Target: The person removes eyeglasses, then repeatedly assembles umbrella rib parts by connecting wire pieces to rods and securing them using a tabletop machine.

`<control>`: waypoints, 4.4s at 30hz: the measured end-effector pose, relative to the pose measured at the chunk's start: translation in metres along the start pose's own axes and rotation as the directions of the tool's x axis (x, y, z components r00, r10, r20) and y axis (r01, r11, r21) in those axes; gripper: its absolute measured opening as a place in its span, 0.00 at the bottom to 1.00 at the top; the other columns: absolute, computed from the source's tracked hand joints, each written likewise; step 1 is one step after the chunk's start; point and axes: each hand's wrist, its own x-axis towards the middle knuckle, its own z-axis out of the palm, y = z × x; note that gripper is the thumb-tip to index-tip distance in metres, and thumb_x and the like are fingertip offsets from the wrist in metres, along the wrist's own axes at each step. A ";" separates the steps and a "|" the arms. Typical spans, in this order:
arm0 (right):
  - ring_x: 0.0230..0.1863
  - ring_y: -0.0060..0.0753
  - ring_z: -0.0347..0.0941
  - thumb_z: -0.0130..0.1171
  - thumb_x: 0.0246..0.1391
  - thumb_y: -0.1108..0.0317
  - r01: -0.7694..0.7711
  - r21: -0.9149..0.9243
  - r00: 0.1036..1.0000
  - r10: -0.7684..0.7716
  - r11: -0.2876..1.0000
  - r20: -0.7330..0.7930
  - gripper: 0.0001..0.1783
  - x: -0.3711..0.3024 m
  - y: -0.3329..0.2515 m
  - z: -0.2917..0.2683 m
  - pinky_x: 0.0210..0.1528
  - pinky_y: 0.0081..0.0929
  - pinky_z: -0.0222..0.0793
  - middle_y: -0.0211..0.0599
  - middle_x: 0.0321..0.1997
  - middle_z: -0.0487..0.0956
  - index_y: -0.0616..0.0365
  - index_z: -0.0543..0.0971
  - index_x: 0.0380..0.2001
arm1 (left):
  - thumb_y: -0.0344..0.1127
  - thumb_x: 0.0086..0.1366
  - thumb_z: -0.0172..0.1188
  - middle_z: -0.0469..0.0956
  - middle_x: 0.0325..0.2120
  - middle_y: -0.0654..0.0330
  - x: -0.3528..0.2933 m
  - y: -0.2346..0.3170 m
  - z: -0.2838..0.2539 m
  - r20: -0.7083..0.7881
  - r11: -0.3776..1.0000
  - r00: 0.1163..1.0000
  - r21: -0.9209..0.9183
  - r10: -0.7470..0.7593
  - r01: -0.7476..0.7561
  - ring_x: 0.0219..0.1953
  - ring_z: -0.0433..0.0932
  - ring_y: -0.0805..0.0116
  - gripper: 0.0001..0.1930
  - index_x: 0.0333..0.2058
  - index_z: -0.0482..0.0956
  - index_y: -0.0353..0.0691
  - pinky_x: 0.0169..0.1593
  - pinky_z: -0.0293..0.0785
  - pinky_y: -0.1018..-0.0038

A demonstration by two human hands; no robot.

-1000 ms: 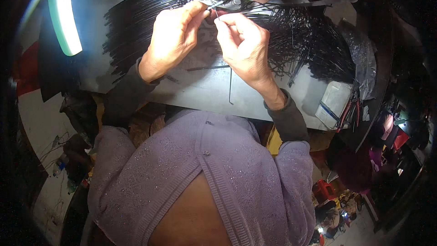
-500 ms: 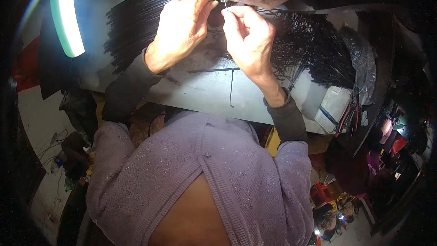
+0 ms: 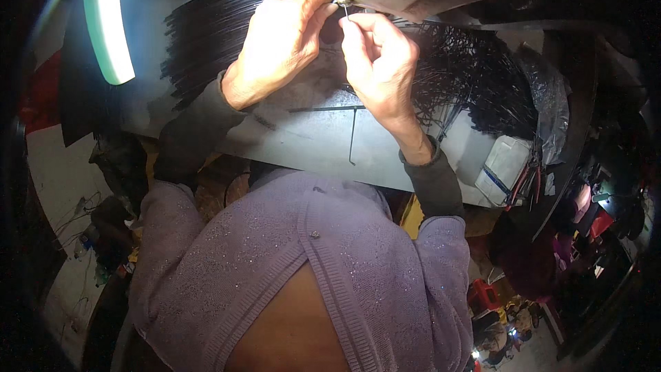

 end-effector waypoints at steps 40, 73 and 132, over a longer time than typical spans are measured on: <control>0.19 0.05 0.60 0.57 0.53 0.78 0.040 -0.030 0.998 -0.042 0.999 -0.040 0.03 -0.002 0.016 0.004 0.18 0.10 0.54 0.20 0.19 0.71 0.65 0.77 0.32 | 0.29 0.60 0.56 0.72 0.16 0.52 -0.007 0.005 0.004 0.026 0.996 0.996 -0.010 -0.084 0.084 0.17 0.74 0.55 0.05 0.34 0.74 0.36 0.22 0.69 0.68; 0.12 0.11 0.57 0.53 0.60 0.65 -0.447 0.323 0.885 0.359 0.834 0.297 0.11 0.014 -0.011 -0.012 0.15 0.13 0.54 0.22 0.13 0.66 0.61 0.77 0.29 | 0.27 0.55 0.54 0.72 0.21 0.52 0.004 0.002 -0.024 0.141 0.979 0.969 0.016 0.201 -0.205 0.21 0.72 0.55 0.10 0.36 0.72 0.31 0.25 0.69 0.66; 0.19 0.15 0.72 0.55 0.53 0.77 -0.301 0.117 0.943 0.278 0.946 0.182 0.07 -0.011 -0.013 0.002 0.19 0.14 0.69 0.33 0.23 0.77 0.65 0.75 0.37 | 0.19 0.55 0.59 0.81 0.35 0.51 -0.027 -0.002 -0.022 -0.032 0.951 0.971 -0.212 -0.237 0.225 0.36 0.82 0.63 0.14 0.41 0.80 0.34 0.42 0.75 0.77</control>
